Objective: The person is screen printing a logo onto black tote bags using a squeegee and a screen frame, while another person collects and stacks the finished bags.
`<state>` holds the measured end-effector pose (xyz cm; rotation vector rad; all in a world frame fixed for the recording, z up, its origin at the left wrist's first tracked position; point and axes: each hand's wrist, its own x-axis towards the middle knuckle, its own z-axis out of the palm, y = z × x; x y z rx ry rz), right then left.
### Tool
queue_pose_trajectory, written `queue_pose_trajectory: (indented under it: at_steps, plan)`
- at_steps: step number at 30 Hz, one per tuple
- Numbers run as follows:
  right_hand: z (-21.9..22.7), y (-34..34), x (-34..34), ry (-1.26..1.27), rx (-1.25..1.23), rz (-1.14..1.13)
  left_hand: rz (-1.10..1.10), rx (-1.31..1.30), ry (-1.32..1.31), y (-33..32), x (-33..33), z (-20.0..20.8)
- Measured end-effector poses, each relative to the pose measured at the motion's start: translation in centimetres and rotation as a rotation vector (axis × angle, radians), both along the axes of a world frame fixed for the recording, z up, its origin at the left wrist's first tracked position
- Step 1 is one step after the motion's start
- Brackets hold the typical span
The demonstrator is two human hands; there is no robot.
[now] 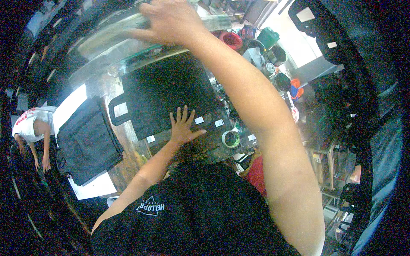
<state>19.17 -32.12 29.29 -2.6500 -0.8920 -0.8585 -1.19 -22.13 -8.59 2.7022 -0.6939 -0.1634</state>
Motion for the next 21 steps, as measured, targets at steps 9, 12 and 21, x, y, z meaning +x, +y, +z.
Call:
queue_pose_trajectory:
  at_steps: [9, 12, 21]
  plan:
    - [-2.3, -1.1, 0.7, -0.161, -0.057, -0.02, 0.1, -0.133, -0.086, 2.6, -3.7, -1.1]
    - [-1.8, 0.1, 0.2, -0.093, -0.073, -0.006, 0.121, -0.101, -0.048, 3.6, -5.6, -0.9]
    - [-1.1, -0.2, -1.7, -0.027, -0.071, -0.041, 0.383, -0.244, 0.657, 8.5, -1.6, 8.5]
